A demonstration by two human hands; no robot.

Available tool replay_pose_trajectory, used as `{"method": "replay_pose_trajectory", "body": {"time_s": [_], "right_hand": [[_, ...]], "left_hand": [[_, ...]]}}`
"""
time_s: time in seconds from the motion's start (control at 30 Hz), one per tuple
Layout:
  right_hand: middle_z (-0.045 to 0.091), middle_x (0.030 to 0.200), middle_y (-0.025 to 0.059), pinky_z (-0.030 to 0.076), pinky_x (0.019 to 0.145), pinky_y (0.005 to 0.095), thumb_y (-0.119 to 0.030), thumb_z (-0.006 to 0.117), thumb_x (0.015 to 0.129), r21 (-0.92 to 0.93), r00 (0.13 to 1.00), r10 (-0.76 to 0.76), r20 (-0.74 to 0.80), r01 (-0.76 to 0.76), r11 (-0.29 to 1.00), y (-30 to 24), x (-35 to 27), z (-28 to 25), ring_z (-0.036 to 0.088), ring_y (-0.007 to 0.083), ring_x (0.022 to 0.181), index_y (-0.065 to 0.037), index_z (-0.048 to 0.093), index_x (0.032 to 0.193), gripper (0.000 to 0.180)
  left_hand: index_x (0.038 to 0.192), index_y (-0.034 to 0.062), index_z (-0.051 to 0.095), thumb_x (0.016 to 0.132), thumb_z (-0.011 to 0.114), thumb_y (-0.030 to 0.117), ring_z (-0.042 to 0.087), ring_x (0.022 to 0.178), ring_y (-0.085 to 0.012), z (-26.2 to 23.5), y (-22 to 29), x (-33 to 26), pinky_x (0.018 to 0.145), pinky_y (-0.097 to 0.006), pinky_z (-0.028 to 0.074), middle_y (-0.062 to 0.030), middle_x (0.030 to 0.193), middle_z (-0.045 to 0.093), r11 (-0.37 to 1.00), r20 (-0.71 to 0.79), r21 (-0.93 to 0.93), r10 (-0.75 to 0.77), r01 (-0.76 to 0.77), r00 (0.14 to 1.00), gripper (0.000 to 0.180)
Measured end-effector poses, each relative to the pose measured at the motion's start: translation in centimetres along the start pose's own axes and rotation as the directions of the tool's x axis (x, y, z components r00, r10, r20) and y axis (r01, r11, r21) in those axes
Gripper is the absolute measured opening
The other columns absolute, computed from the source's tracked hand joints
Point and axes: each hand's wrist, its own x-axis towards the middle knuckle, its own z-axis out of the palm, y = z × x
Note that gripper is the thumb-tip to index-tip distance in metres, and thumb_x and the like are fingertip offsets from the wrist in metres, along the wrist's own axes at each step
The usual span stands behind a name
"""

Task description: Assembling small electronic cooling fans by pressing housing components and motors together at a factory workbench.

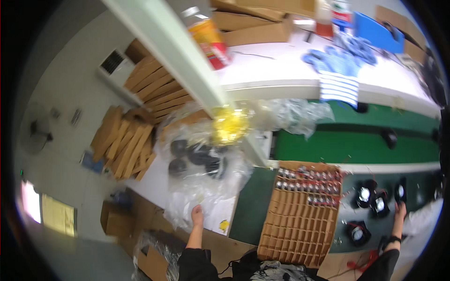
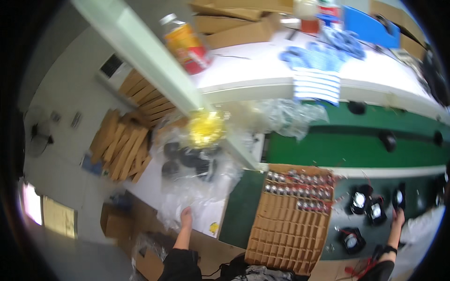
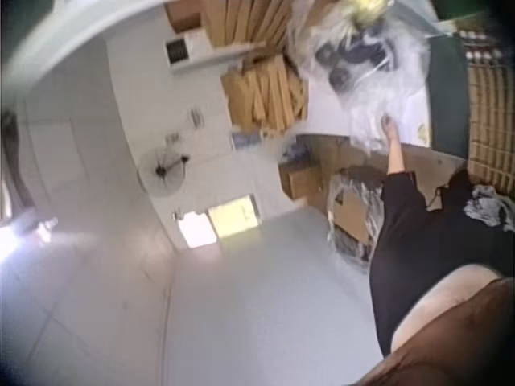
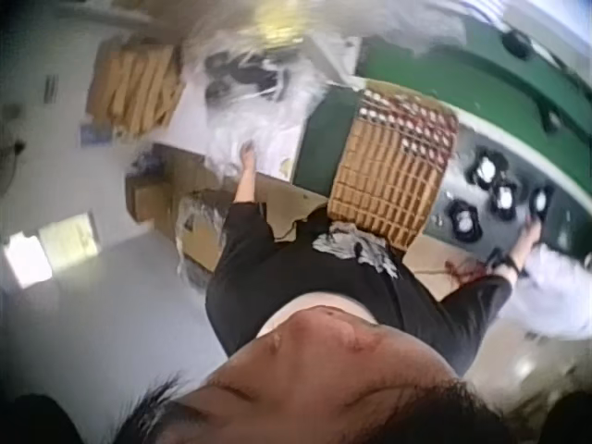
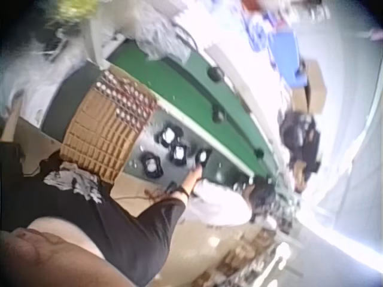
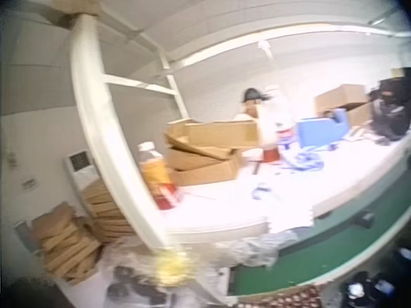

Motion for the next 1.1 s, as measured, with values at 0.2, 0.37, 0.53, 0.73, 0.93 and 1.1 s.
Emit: {"method": "replay_pose_trajectory", "body": {"time_s": [0.2, 0.37, 0.53, 0.73, 0.93, 1.1], "right_hand": [[0.059, 0.099, 0.0114, 0.055, 0.084, 0.0298, -0.011, 0.062, 0.085, 0.579, 0.808, 0.571, 0.144, -0.537, 0.614, 5.2, -5.5, 6.7, 0.060, 0.0203, 0.093, 0.003, 0.054, 0.108, 0.028], [0.057, 0.101, 0.0061, 0.051, 0.076, 0.0309, -0.024, 0.062, 0.085, 0.364, 0.759, 0.651, -0.017, -0.601, 0.711, 2.2, -7.2, 5.0, 0.059, 0.0201, 0.092, -0.006, 0.053, 0.116, 0.038], [0.056, 0.116, 0.0054, 0.045, 0.068, 0.0283, -0.027, 0.057, 0.088, 0.227, 0.812, 0.568, -0.134, -0.533, 0.815, -1.3, -13.2, -0.9, 0.058, 0.0193, 0.096, -0.012, 0.047, 0.130, 0.046], [0.059, 0.109, 0.0017, 0.041, 0.063, 0.0202, -0.025, 0.057, 0.092, 0.107, 0.904, 0.419, -0.084, -0.410, 0.906, -6.7, -22.0, 0.0, 0.056, 0.0102, 0.084, -0.010, 0.047, 0.130, 0.042], [0.060, 0.101, 0.0022, 0.038, 0.054, 0.0161, -0.020, 0.057, 0.093, 0.110, 0.948, 0.316, -0.031, -0.311, 0.944, -14.5, -28.0, 4.1, 0.055, 0.0063, 0.074, -0.008, 0.050, 0.125, 0.035], [0.061, 0.095, 0.0029, 0.039, 0.055, 0.0168, -0.018, 0.058, 0.092, -0.001, 0.972, 0.234, -0.013, -0.234, 0.972, -19.0, -31.5, 8.9, 0.056, 0.0064, 0.071, -0.006, 0.055, 0.114, 0.025]], "left_hand": [[0.112, -0.0024, 0.056, 0.086, 0.055, 0.014, 0.054, 0.108, -0.0320, -2.5, 8.2, -0.2, 0.093, -0.039, 0.042, -0.0187, 0.115, 0.058, 0.715, -0.076, 0.676, 0.308, -0.179, 0.948, 0.031], [0.121, -0.0008, 0.049, 0.084, 0.055, 0.012, 0.052, 0.111, -0.0299, -3.9, 2.3, 9.8, 0.094, -0.040, 0.040, -0.0161, 0.122, 0.053, 0.853, -0.523, 0.516, 0.238, 0.082, 0.819, 0.039], [0.117, 0.0014, 0.052, 0.082, 0.049, 0.001, 0.056, 0.097, -0.0225, -1.1, 2.2, 14.4, 0.087, -0.035, 0.044, -0.0090, 0.104, 0.060, 0.834, 0.048, -0.546, -0.063, 0.079, 0.997, 0.035], [0.113, 0.0025, 0.056, 0.080, 0.047, -0.003, 0.059, 0.089, -0.0261, -3.4, 6.7, 13.4, 0.083, -0.037, 0.047, -0.0077, 0.099, 0.061, 0.989, 0.749, -0.135, 0.137, -0.053, 0.649, 0.035], [0.119, 0.0010, 0.051, 0.077, 0.052, 0.002, 0.054, 0.103, -0.0325, -0.4, 7.4, 14.2, 0.090, -0.043, 0.043, -0.0141, 0.112, 0.056, 0.255, 0.504, 0.460, 0.714, -0.851, 0.486, 0.042], [0.119, 0.0030, 0.052, 0.077, 0.059, 0.013, 0.046, 0.118, -0.0327, 3.4, 11.9, 11.5, 0.101, -0.044, 0.037, -0.0124, 0.121, 0.053, 0.373, 0.502, 0.469, 0.632, -0.800, 0.590, 0.044]]}}
